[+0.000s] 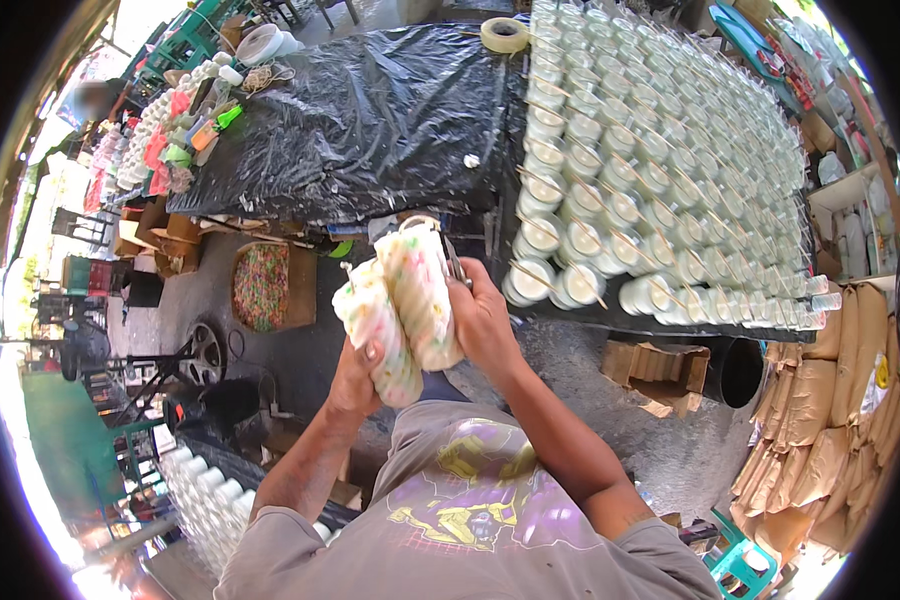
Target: The person trims the wicks of several spiral-patterned candles using a small blade. They hold each candle, cut the wick, and place the finished candle on a table alongside others.
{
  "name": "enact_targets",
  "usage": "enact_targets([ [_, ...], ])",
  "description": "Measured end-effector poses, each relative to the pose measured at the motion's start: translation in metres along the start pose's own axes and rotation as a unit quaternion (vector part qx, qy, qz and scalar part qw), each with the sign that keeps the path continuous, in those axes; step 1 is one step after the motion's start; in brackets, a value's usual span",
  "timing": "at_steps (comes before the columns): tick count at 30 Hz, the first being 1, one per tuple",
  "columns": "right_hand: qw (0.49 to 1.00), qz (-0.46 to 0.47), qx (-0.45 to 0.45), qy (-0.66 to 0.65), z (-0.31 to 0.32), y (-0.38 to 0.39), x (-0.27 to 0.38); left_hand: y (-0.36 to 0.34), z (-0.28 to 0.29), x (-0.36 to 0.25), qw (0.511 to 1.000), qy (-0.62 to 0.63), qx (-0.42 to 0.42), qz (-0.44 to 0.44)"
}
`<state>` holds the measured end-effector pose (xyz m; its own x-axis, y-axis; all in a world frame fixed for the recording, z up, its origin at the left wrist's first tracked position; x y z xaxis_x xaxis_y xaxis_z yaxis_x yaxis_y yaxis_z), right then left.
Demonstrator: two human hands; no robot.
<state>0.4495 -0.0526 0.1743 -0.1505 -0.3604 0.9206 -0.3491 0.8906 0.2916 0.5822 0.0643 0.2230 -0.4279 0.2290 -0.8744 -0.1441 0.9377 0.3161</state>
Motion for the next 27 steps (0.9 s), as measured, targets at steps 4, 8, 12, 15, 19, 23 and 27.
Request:
enact_targets([
  [4,0.992,0.052,-0.036,-0.106,-0.052,-0.127,-0.03,-0.125,0.079,-0.033,0.998,-0.017,0.06,-0.018],
  [8,0.979,0.138,-0.077,-0.132,-0.072,-0.24,-0.022,-0.268,0.15,-0.028,0.99,-0.032,0.133,-0.032],
  [12,0.965,0.197,-0.075,-0.153,-0.058,-0.329,-0.023,-0.388,0.158,-0.038,0.972,-0.06,0.219,-0.067],
  [15,0.94,0.269,-0.072,-0.199,-0.055,-0.373,-0.024,-0.439,0.15,-0.049,0.952,-0.084,0.268,-0.123],
  [19,0.937,0.304,-0.082,-0.153,-0.042,-0.399,-0.048,-0.48,0.156,-0.053,0.885,-0.207,0.302,-0.289],
  [23,0.944,0.319,-0.075,-0.045,-0.045,-0.387,-0.044,-0.481,0.158,-0.058,0.815,-0.281,0.306,-0.404],
  [27,0.961,0.269,-0.028,-0.064,-0.054,-0.371,-0.039,-0.477,0.165,-0.045,0.82,-0.302,0.287,-0.393],
])
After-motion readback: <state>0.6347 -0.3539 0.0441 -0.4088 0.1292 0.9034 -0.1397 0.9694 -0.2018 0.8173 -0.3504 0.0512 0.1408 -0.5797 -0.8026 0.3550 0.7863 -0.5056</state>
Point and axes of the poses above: each hand's wrist, its own y-axis away from the middle knuckle, its own z-axis out of the back of the hand, x = y × z, the point moved 8 cm from there along -y, towards the middle knuckle, and after that the axes turned 10 degrees about -y, right-handed, at the moved point
